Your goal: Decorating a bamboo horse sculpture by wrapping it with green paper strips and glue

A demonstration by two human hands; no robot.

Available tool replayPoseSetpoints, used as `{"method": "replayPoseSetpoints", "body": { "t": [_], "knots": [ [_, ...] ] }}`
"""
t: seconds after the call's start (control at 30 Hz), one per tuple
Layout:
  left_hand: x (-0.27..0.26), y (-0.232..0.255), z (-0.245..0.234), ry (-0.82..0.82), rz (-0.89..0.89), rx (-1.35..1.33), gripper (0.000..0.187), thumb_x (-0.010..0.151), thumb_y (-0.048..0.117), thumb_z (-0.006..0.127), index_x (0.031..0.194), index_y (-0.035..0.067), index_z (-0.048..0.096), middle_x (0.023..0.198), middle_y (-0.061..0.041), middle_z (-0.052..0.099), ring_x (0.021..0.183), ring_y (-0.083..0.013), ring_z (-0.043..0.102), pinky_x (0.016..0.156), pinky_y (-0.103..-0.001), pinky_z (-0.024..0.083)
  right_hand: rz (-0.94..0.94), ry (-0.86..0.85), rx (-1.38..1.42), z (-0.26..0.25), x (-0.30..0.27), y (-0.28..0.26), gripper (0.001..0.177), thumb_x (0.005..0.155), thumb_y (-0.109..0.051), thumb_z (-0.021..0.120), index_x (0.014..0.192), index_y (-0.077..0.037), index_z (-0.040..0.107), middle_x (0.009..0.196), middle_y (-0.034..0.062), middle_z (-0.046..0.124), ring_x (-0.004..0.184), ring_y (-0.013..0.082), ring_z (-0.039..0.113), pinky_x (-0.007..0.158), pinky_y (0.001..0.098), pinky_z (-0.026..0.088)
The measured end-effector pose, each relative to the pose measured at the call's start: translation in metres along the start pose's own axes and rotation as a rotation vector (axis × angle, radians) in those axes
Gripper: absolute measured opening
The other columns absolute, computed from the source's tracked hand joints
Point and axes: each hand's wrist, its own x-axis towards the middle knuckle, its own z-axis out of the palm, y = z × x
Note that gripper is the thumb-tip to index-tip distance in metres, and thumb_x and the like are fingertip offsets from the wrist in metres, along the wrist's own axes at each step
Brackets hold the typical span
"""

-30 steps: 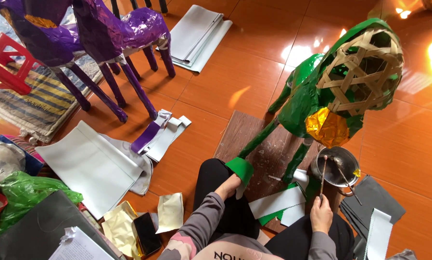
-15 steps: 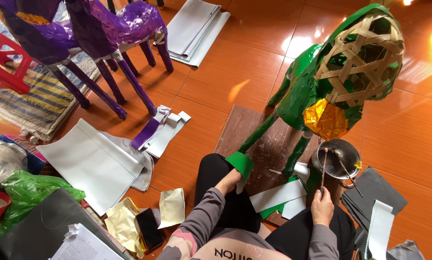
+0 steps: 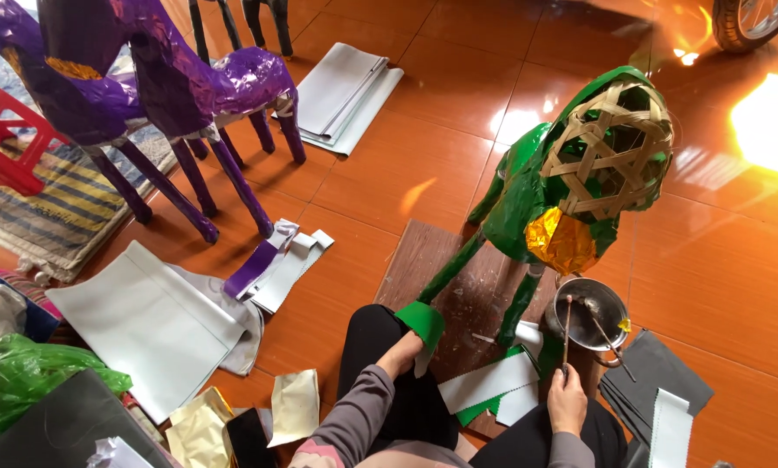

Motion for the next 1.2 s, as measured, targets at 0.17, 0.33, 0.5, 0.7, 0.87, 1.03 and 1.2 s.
{"method": "replayPoseSetpoints", "body": {
  "t": [0.17,0.33,0.5,0.7,0.87,1.03,1.2],
  "knots": [
    [0.002,-0.006,0.002,-0.014,0.070,0.023,0.041,0.095,0.024,0.051,0.133,0.013,0.059,0.120,-0.001,0.064,0.099,-0.0135,0.057,0.079,-0.026,0.039,-0.055,0.024,0.021,0.001,-0.001,0.002,0.048,0.099,-0.032,0.044,0.140,-0.010,0.053,0.131,0.0178,0.060,0.120,0.0392,0.054,0.098,0.0475,0.041],
    [-0.014,0.006,0.008,-0.007,0.035,-0.075,0.038,0.093,0.035,0.054,0.125,0.015,0.064,0.095,-0.001,0.064,0.074,-0.0111,0.054,0.058,-0.024,0.035,-0.078,0.036,0.027,0.004,-0.001,0.007,0.046,0.100,-0.032,0.043,0.138,-0.008,0.053,0.131,0.0163,0.060,0.120,0.0370,0.054,0.098,0.0466,0.042],
    [-0.029,0.022,0.014,0.046,-0.030,-0.067,0.043,0.095,0.039,0.052,0.129,0.015,0.060,0.092,-0.011,0.066,0.065,-0.0223,0.058,0.051,-0.034,0.040,-0.079,0.033,0.023,0.003,-0.001,0.007,0.047,0.100,-0.033,0.043,0.139,-0.009,0.053,0.132,0.0163,0.060,0.120,0.0368,0.054,0.097,0.0465,0.042],
    [-0.017,0.009,0.006,0.033,-0.025,-0.012,0.030,0.096,0.033,0.048,0.111,0.012,0.063,0.084,-0.014,0.063,0.069,-0.0248,0.057,0.056,-0.036,0.038,-0.068,0.028,0.014,0.002,-0.003,0.003,0.047,0.099,-0.033,0.042,0.139,-0.010,0.053,0.132,0.0155,0.060,0.121,0.0366,0.054,0.097,0.0465,0.042],
    [-0.008,0.004,0.003,0.015,-0.055,0.110,0.056,0.093,0.035,0.047,0.147,0.021,0.043,0.133,-0.008,0.055,0.106,-0.0253,0.053,0.075,-0.037,0.035,-0.046,0.013,-0.008,0.002,-0.001,0.005,0.047,0.099,-0.034,0.043,0.139,-0.012,0.054,0.131,0.0150,0.062,0.119,0.0366,0.056,0.096,0.0467,0.043],
    [-0.010,0.003,0.006,0.026,-0.032,0.052,0.038,0.093,0.034,0.049,0.128,0.018,0.049,0.115,-0.009,0.057,0.092,-0.0239,0.053,0.069,-0.036,0.035,-0.052,0.021,-0.021,0.003,0.001,0.008,0.046,0.099,-0.034,0.043,0.138,-0.012,0.054,0.129,0.0155,0.063,0.117,0.0373,0.057,0.096,0.0470,0.044],
    [-0.010,0.003,0.008,0.038,-0.003,-0.016,0.022,0.093,0.032,0.052,0.104,0.014,0.057,0.091,-0.010,0.060,0.074,-0.0222,0.053,0.060,-0.034,0.035,-0.061,0.025,-0.028,0.004,0.003,0.010,0.046,0.099,-0.034,0.043,0.138,-0.013,0.055,0.126,0.0168,0.064,0.115,0.0385,0.058,0.094,0.0478,0.044]
  ]
}}
